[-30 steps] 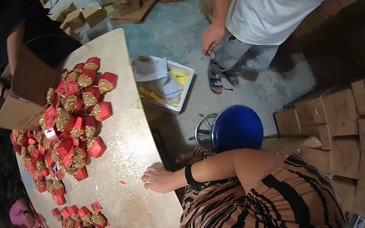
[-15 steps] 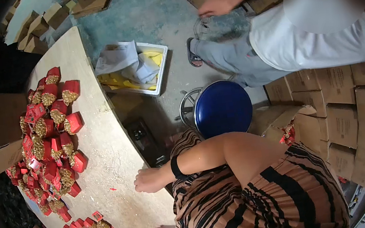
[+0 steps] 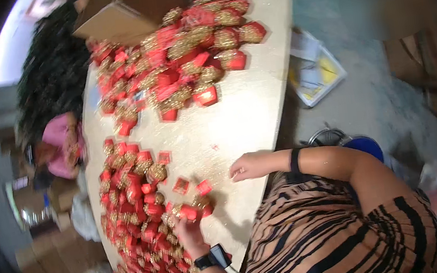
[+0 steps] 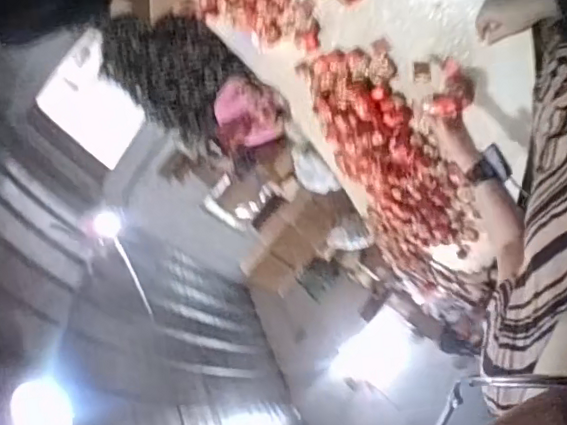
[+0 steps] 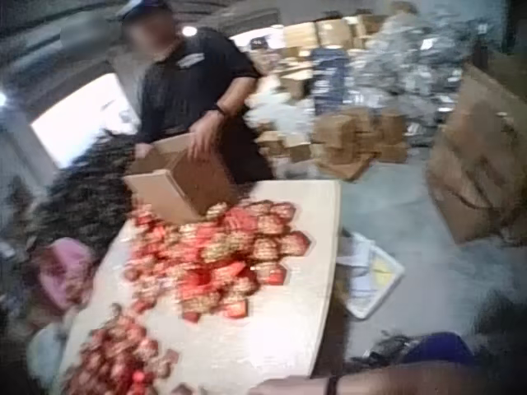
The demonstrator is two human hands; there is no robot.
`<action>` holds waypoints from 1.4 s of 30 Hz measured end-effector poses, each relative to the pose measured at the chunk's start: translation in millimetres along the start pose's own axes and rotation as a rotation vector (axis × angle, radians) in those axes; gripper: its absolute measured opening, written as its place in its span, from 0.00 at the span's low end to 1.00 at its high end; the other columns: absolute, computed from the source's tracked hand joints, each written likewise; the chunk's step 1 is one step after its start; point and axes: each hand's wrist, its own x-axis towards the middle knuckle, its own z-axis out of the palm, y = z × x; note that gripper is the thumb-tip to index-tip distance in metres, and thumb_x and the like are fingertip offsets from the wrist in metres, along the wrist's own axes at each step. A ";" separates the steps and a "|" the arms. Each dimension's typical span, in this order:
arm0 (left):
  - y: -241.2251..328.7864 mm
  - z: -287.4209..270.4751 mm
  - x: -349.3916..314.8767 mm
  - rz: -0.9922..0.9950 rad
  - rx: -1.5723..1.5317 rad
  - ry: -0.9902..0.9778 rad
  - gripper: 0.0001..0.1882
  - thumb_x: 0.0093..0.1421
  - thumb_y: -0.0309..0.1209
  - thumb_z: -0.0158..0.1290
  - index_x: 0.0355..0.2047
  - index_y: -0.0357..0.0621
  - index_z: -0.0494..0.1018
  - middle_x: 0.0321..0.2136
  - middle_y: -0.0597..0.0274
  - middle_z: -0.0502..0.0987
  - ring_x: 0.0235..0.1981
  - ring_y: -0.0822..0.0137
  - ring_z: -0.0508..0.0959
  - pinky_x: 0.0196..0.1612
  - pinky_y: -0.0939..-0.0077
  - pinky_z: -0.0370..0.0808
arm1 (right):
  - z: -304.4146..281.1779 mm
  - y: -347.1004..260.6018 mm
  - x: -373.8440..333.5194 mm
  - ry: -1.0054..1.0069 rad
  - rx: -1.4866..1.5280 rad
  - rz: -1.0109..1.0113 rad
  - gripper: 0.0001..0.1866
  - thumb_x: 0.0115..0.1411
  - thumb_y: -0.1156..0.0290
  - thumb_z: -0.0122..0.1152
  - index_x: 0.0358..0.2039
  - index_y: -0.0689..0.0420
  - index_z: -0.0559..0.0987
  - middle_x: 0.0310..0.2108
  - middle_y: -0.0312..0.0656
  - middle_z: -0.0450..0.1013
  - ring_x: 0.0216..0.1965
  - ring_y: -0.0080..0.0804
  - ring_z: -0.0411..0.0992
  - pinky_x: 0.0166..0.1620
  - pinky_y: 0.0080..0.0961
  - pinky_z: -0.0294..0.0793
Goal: The person assembles small decorative gift boxes by hand. They pick up red paper boxes and gold-wrapped items, place the items inside the boxes, and arrange the finished units on a large table. The process is repetitive and involves handling multiple small components.
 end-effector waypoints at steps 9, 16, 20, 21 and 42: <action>10.7 39.6 -53.1 0.003 -0.240 -0.208 0.44 0.41 0.26 0.56 0.60 0.41 0.49 0.52 0.52 0.64 0.53 0.55 0.66 0.57 0.60 0.62 | 37.3 -55.9 69.8 -0.566 0.752 0.479 0.40 0.59 0.37 0.31 0.60 0.56 0.54 0.46 0.56 0.67 0.44 0.43 0.71 0.38 0.38 0.74; -19.3 14.9 -73.8 0.028 -0.337 -0.220 0.42 0.44 0.25 0.56 0.60 0.41 0.50 0.54 0.56 0.60 0.55 0.60 0.64 0.58 0.66 0.60 | 96.3 -63.5 95.7 -0.508 1.051 0.438 0.22 0.62 0.59 0.46 0.54 0.55 0.64 0.44 0.40 0.69 0.43 0.27 0.69 0.45 0.28 0.70; -24.4 12.8 -69.3 0.070 -0.320 -0.144 0.29 0.59 0.41 0.46 0.56 0.40 0.55 0.50 0.55 0.66 0.51 0.59 0.69 0.53 0.64 0.68 | 94.8 -85.1 96.2 -0.404 0.805 0.302 0.15 0.60 0.72 0.51 0.46 0.62 0.72 0.39 0.36 0.73 0.40 0.22 0.70 0.46 0.19 0.69; -28.9 10.2 -66.4 0.058 -0.327 -0.092 0.29 0.62 0.46 0.43 0.56 0.39 0.56 0.50 0.54 0.66 0.51 0.57 0.69 0.52 0.61 0.69 | 95.4 -87.0 97.5 -0.396 0.688 0.219 0.14 0.60 0.72 0.51 0.46 0.62 0.73 0.39 0.36 0.73 0.40 0.22 0.70 0.46 0.19 0.69; -30.3 14.6 -39.0 0.314 -0.537 0.411 0.11 0.63 0.32 0.44 0.35 0.36 0.70 0.31 0.58 0.75 0.30 0.70 0.75 0.35 0.77 0.73 | 93.3 -110.5 109.5 -0.323 0.541 0.224 0.05 0.55 0.78 0.55 0.33 0.64 0.73 0.26 0.36 0.72 0.26 0.18 0.70 0.28 0.14 0.69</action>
